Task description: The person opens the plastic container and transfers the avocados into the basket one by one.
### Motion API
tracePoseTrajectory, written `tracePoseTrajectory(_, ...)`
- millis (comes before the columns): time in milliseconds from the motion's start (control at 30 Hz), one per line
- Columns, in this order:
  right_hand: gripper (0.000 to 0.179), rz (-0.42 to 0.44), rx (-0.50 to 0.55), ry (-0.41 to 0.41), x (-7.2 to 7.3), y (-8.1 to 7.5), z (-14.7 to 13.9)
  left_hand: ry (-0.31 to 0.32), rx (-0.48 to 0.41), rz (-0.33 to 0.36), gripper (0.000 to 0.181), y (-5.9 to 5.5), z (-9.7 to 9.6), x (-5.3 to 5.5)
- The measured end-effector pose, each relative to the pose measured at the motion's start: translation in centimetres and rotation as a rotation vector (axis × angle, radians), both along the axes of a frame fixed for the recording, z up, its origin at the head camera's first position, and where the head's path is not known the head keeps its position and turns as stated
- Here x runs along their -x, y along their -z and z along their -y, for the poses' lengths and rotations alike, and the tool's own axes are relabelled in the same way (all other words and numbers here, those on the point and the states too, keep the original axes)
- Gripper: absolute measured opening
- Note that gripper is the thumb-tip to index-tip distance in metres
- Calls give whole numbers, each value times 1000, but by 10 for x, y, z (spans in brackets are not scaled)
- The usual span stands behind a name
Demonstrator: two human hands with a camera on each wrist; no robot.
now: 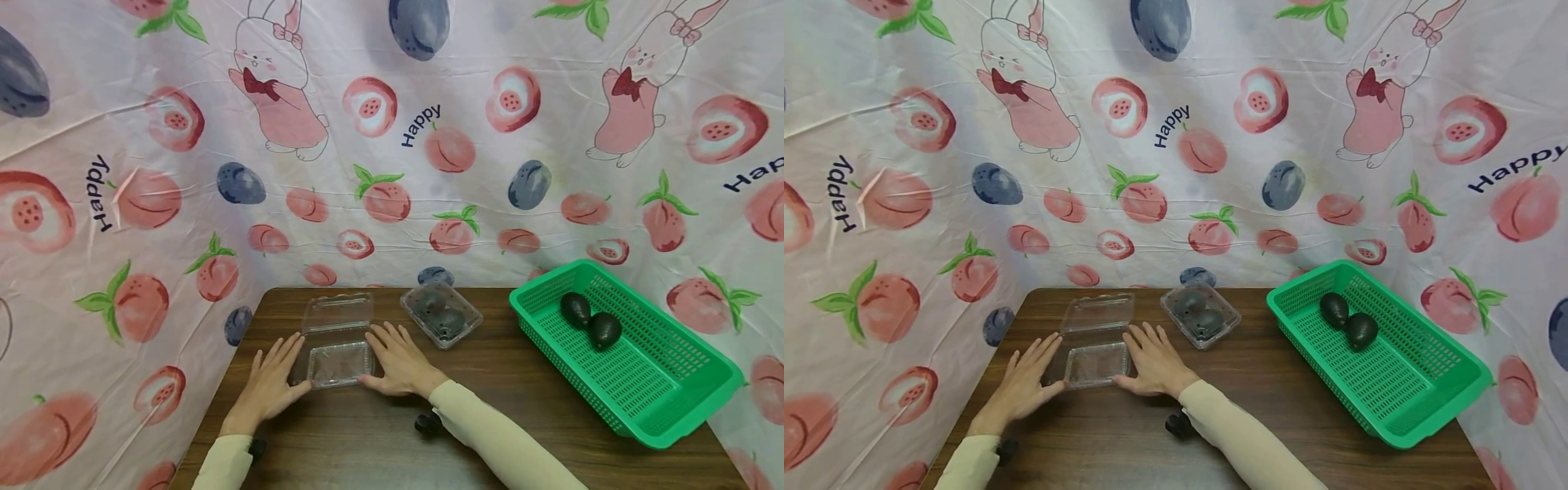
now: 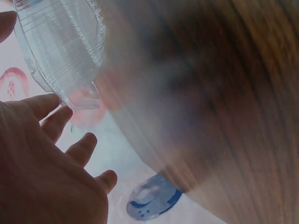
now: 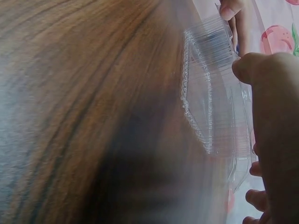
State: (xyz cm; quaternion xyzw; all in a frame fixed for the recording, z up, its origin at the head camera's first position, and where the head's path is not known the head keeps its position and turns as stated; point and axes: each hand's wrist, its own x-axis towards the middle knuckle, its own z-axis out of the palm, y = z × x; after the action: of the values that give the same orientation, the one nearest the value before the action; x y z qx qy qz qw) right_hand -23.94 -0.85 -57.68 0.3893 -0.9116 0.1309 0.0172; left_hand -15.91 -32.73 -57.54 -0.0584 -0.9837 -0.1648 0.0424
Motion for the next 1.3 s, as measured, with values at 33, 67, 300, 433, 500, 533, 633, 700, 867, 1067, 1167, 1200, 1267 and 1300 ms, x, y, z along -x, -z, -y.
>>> tracePoseTrajectory(33,93,-2,-9,3,1,0,2,-1,-1,3,99,-1,1,0)
tracePoseTrajectory(67,93,-2,-17,4,2,0,3,0,-2,4,99,-1,2,1)
tracePoseTrajectory(300,93,-5,-62,14,10,-1,15,-12,-10,19,96,-2,9,5)
tracePoseTrajectory(433,92,3,-67,14,11,-1,18,-16,-19,27,95,-2,11,7)
tracePoseTrajectory(500,92,7,-63,13,12,-2,20,-16,-22,29,95,-1,12,8)
tracePoseTrajectory(533,92,10,-60,12,12,-2,20,-16,-25,29,94,-1,13,9)
tracePoseTrajectory(633,93,-2,-55,15,14,-3,24,-17,-30,30,93,-1,16,11)
tracePoseTrajectory(700,93,-7,-59,17,14,-3,26,-19,-34,30,93,-1,18,13)
tracePoseTrajectory(867,93,12,-61,21,15,-5,32,-28,-44,38,91,0,22,15)
tracePoseTrajectory(1067,92,28,-53,30,15,-7,38,-40,-43,46,90,-3,25,16)
tracePoseTrajectory(1167,92,26,-52,32,15,-8,40,-43,-46,49,90,-4,25,16)
tracePoseTrajectory(1200,92,24,-52,31,15,-8,40,-43,-47,50,90,-4,25,16)
tracePoseTrajectory(1267,92,24,-54,31,15,-8,41,-42,-51,52,89,-4,26,16)
tracePoseTrajectory(1300,92,24,-52,30,15,-8,41,-42,-53,52,88,-4,26,15)
